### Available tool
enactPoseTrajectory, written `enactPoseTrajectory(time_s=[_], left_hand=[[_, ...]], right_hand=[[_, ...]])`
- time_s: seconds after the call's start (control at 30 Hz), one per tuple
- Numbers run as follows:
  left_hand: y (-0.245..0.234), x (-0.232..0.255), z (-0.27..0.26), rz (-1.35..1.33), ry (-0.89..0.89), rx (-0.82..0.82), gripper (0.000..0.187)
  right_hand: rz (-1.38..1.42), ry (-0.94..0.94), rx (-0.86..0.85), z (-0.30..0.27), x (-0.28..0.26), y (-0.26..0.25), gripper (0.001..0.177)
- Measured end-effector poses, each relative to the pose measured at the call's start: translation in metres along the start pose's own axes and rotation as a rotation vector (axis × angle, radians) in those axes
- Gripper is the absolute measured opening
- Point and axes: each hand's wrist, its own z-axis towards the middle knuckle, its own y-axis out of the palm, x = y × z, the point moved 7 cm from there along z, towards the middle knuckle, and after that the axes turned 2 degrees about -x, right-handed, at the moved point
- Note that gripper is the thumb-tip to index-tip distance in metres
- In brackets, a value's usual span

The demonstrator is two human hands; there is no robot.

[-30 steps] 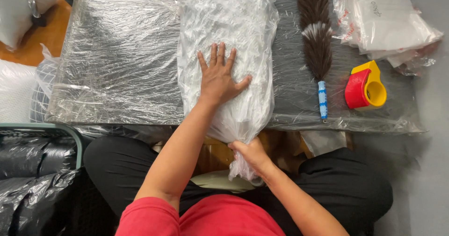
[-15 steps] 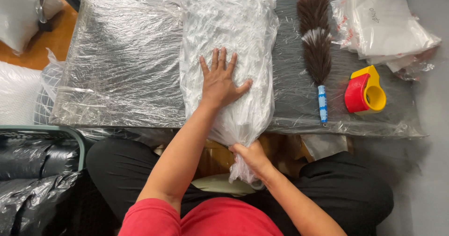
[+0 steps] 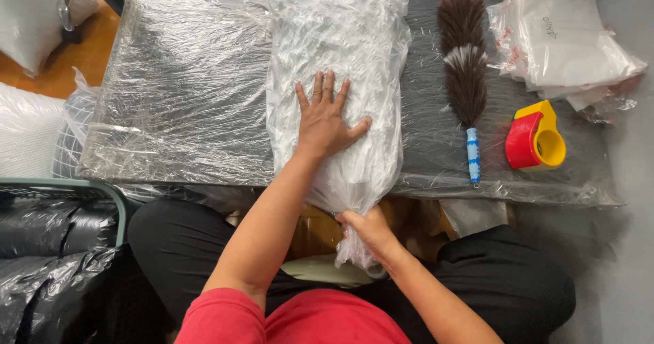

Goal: Compressing a pillow by placing it in a plastic bag and using a vacuum cleaner hose to remove the air before tying the bag shut.

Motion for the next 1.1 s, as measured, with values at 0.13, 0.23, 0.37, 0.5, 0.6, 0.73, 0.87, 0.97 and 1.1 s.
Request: enactPoseTrajectory(time_s=[0.13, 0.23, 0.37, 0.5, 0.6, 0.73, 0.87, 0.97, 1.1], left_hand=[[0.001, -0.001, 0.0, 0.007, -0.001, 0.001, 0.097], [0.002, 0.0, 0.0, 0.002, 0.004, 0.006, 0.098], [0.003, -0.001, 0.002, 0.01, 0.001, 0.001, 0.098], [0.003, -0.001, 0.001, 0.013, 0.001, 0.0, 0.098], [0.002, -0.001, 0.001, 0.015, 0.0, -0.001, 0.097], [0.002, -0.001, 0.001, 0.009, -0.003, -0.003, 0.097], [0.002, -0.001, 0.001, 0.017, 0.001, -0.001, 0.097], [0.005, -0.003, 0.003, 0.013, -0.002, -0.014, 0.099], [0.006, -0.003, 0.003, 0.012, 0.001, -0.018, 0.098]], right_hand=[[0.007, 0.011, -0.008, 0.003, 0.003, -0.001, 0.013], [0.006, 0.024, -0.004, -0.003, -0.003, 0.0, 0.014], [0.007, 0.017, -0.004, -0.003, -0.004, 0.002, 0.014], [0.004, 0.016, -0.008, -0.001, -0.001, 0.001, 0.013], [0.002, 0.016, -0.009, -0.006, -0.007, 0.002, 0.012], [-0.007, 0.025, -0.017, -0.012, -0.014, 0.004, 0.012], [-0.02, 0.019, -0.048, -0.008, -0.013, 0.002, 0.013], [0.017, 0.027, -0.09, -0.004, -0.004, 0.0, 0.012], [0.081, 0.046, -0.13, 0.002, 0.007, -0.004, 0.014]])
